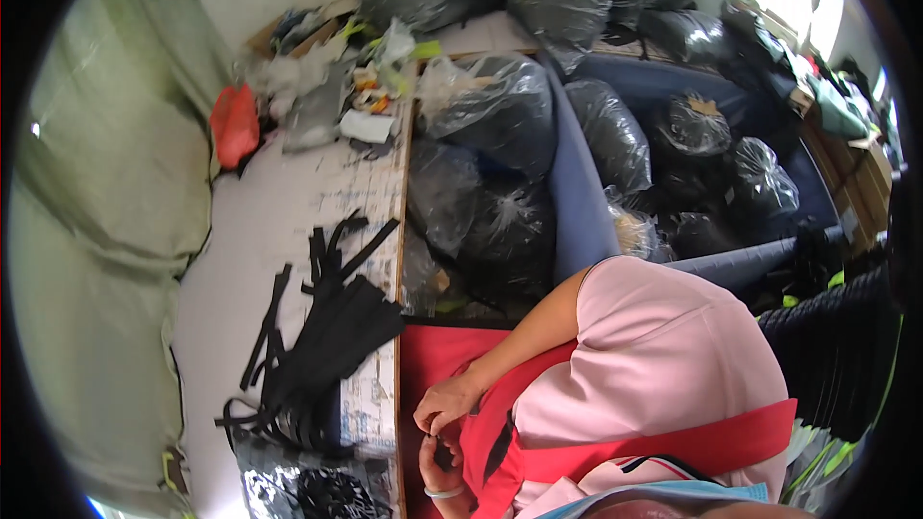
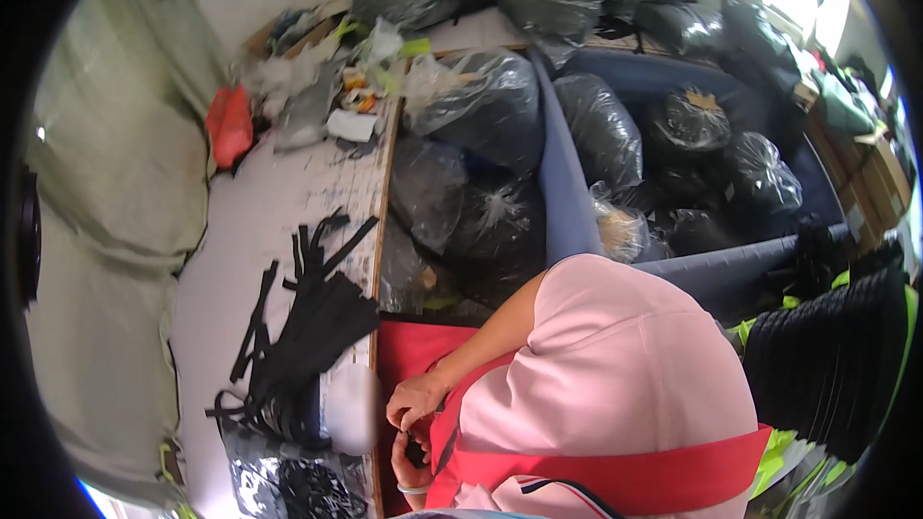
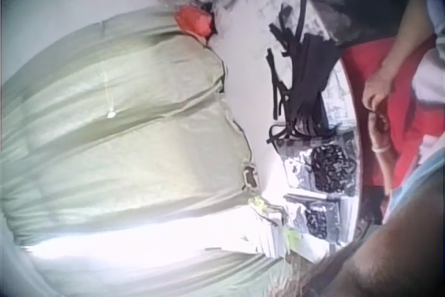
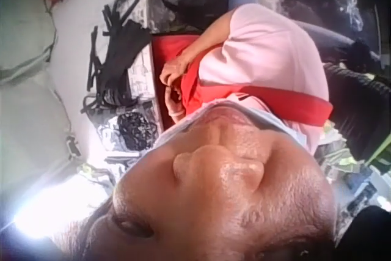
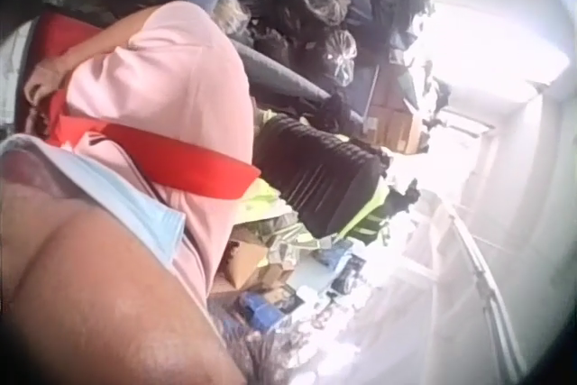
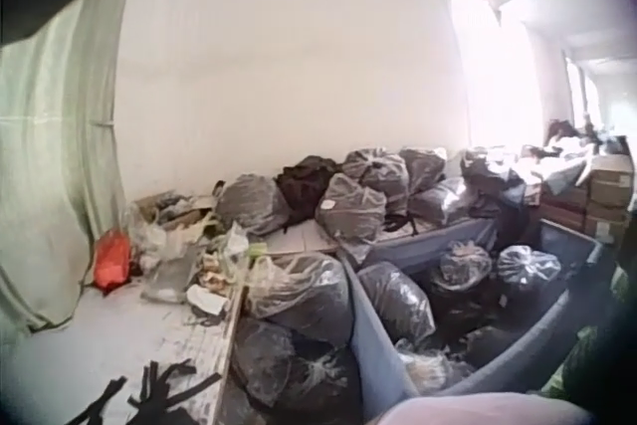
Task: Assembling plastic buckles onto black nylon straps for backpack manufacturing.
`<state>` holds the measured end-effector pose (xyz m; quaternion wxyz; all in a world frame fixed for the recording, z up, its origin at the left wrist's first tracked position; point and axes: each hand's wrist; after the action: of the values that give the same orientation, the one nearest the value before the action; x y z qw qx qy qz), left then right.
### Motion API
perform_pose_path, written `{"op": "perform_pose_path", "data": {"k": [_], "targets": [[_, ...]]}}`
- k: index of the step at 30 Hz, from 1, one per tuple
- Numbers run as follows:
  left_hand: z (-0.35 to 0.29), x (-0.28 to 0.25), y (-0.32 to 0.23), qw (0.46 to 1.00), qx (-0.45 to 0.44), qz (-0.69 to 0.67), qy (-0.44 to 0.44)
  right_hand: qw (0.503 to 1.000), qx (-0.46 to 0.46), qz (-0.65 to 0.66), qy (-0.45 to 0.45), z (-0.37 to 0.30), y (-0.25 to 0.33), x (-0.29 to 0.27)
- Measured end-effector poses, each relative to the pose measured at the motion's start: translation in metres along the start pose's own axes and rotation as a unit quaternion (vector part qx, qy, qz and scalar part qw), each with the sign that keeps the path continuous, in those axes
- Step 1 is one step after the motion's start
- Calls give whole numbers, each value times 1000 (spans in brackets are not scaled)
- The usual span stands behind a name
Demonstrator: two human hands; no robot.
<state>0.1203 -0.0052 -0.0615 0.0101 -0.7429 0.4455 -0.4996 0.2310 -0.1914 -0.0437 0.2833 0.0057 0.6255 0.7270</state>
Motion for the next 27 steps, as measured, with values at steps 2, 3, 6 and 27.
{"op": "perform_pose_path", "data": {"k": [2, 3, 6, 27], "targets": [[-6, 42, -5, 993, 43, 110, 9, 998, 55, 23, -18, -6, -2, -3], [-4, 39, -5, 989, 44, 134, 42, 992, 107, 58, -22, -9, 1, -4], [1, 63, -3, 981, 59, 182, 44, 982, 165, 91, -24, -18, 7, -8], [7, 30, 15, 954, 85, 287, 19, 997, 78, -23, -6, -23, 10, -5]]}}
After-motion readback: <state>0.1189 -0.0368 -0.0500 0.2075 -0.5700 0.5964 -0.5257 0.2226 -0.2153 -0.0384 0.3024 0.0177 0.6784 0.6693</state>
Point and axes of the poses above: each hand's wrist, its own z-axis towards the middle knuckle, its own x-axis out of the palm, y = z × x, and after that the axes turned 4 degrees about y, right-handed
